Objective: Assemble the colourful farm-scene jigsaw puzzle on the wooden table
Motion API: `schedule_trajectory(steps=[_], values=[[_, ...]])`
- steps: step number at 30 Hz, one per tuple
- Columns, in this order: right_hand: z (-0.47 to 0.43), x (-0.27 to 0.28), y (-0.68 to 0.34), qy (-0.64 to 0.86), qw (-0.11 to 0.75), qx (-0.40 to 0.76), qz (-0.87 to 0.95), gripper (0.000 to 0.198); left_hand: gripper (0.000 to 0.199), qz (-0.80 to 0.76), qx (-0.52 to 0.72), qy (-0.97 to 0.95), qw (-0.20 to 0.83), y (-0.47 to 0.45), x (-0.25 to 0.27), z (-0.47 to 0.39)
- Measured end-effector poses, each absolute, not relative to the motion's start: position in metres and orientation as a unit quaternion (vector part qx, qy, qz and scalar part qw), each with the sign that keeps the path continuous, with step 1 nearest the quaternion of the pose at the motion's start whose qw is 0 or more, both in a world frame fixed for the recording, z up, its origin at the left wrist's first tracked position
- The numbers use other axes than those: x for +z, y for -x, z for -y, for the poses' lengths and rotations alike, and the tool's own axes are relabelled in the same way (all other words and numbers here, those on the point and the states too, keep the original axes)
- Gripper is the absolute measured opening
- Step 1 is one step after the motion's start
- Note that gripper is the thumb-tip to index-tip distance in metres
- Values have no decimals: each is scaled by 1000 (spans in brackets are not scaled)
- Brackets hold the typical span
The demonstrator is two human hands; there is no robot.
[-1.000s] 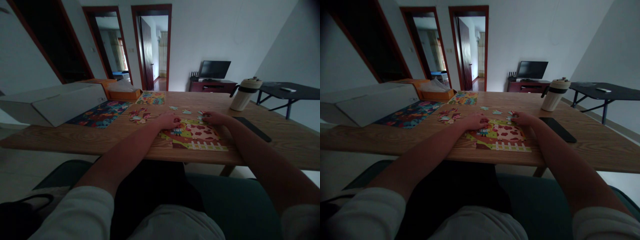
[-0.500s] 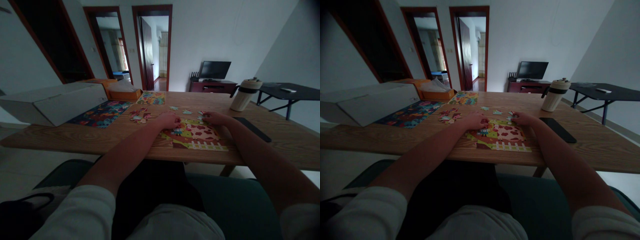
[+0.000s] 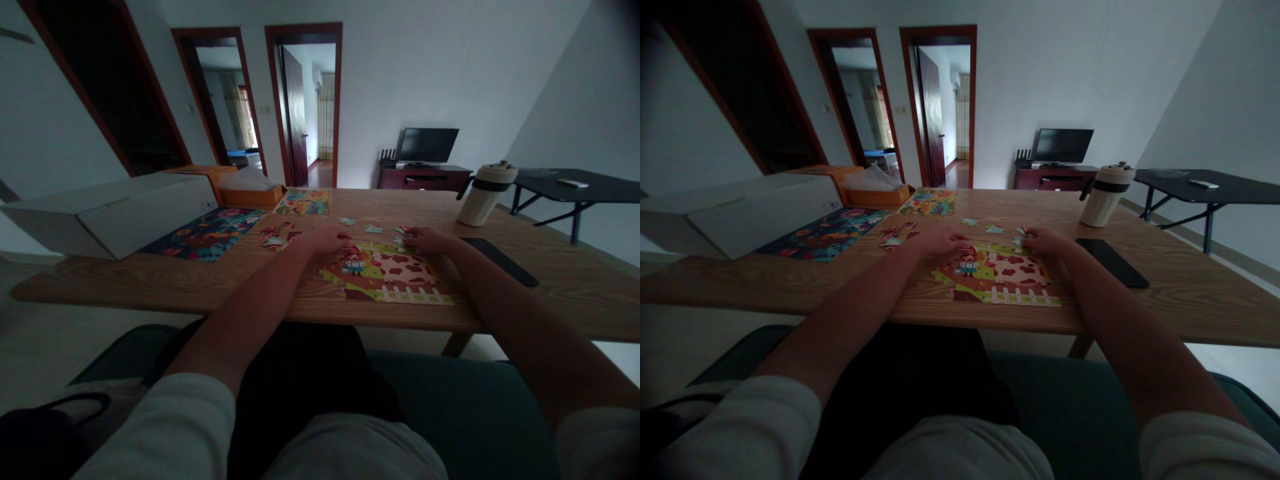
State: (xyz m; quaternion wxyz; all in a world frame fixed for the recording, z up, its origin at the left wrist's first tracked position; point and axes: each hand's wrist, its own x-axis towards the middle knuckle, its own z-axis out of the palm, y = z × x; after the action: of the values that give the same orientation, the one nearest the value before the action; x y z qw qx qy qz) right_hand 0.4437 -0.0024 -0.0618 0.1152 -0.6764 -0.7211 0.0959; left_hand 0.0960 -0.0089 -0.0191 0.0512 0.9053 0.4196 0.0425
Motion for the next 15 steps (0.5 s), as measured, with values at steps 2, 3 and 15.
schedule_trajectory(steps=[2, 3, 15], values=[[2, -60, -444, 683, 122, 94, 714, 47, 42, -465, 78, -880, 60, -78, -17, -2], [2, -58, -445, 688, 125, 92, 709, 45, 42, -484, 76, -869, 72, -69, -17, -7], [-2, -64, -454, 734, 204, 76, 643, 39, 36, -510, 12, -849, 138, -48, -15, -12]])
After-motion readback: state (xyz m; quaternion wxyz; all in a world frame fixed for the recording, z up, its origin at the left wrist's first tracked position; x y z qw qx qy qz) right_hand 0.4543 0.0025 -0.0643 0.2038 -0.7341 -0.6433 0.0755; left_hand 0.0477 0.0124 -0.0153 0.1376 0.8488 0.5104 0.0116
